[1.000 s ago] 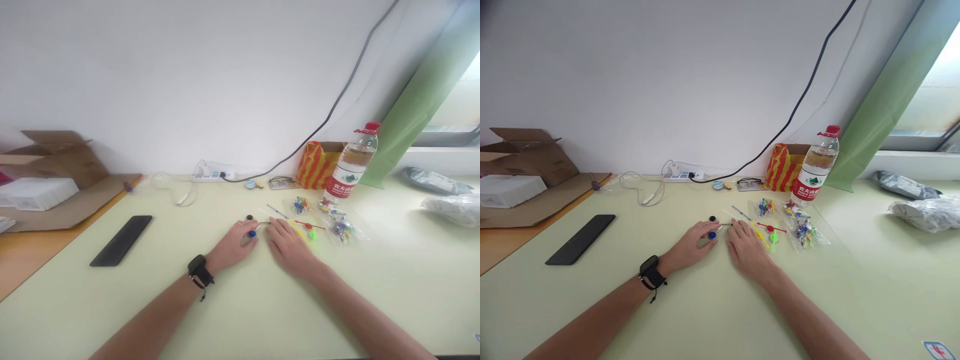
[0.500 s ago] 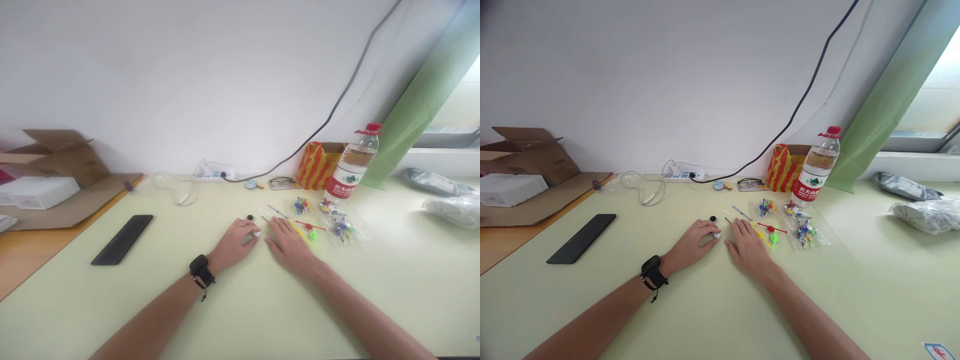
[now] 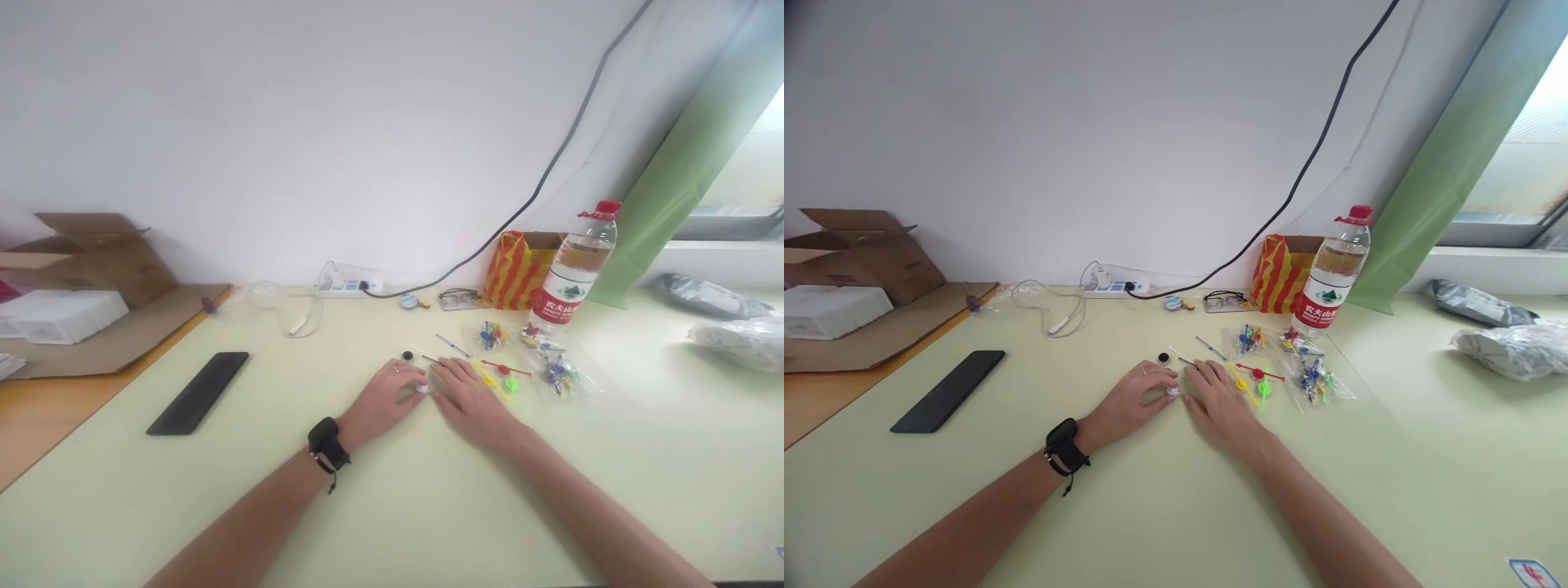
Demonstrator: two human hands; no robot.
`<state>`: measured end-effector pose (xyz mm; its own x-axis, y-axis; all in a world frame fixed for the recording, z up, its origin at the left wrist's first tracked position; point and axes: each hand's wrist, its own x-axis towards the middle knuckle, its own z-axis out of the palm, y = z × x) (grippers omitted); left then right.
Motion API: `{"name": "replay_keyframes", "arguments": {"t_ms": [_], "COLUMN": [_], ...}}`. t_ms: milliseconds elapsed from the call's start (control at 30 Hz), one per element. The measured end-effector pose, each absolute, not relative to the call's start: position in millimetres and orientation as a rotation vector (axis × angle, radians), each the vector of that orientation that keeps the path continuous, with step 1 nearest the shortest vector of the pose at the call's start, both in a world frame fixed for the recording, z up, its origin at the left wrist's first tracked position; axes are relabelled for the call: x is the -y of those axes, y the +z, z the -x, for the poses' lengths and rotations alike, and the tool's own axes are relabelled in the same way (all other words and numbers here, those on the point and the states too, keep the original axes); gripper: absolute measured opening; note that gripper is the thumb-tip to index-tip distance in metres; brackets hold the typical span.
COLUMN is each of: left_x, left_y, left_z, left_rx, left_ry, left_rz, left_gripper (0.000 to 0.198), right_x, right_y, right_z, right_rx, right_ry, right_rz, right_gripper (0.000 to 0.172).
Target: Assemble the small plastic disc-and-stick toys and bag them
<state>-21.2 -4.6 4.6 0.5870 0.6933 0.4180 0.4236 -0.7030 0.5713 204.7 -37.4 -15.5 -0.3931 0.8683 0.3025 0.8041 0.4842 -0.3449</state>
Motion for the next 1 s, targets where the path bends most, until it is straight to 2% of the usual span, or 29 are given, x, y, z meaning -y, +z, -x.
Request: {"name": "replay_keyframes", "arguments": {"t_ms": [167, 400, 600, 1000], "left_x": [11.0, 14.2, 14.9, 14.0], "left_y": [7.8, 8.6, 9.3, 9.5], "left_z": [18.3, 17.8, 17.1, 15.5], "left_rx": [-0.843, -0.855, -0.855, -0.882], "left_ry": [0.822, 0.763, 0.708, 0.671], "left_rz": [-2.408, -2.373, -2.383, -2.320], "left_gripper": [0.012, 0.009, 0.008, 0.010], "right_x": [38.9, 42.1, 36.9, 29.9], "right_y": [-15.7, -7.0, -14.6, -11.8], "right_z": [-206.3, -205.9, -205.8, -206.2], "right_rx": [2.199, 2.187, 2.306, 2.288], "right_ry": [0.203, 0.290, 0.255, 0.347], "right_rz": [1.437, 1.356, 1.347, 1.337], "right_gripper": [0.051, 0.028, 0.051, 0.048]}}
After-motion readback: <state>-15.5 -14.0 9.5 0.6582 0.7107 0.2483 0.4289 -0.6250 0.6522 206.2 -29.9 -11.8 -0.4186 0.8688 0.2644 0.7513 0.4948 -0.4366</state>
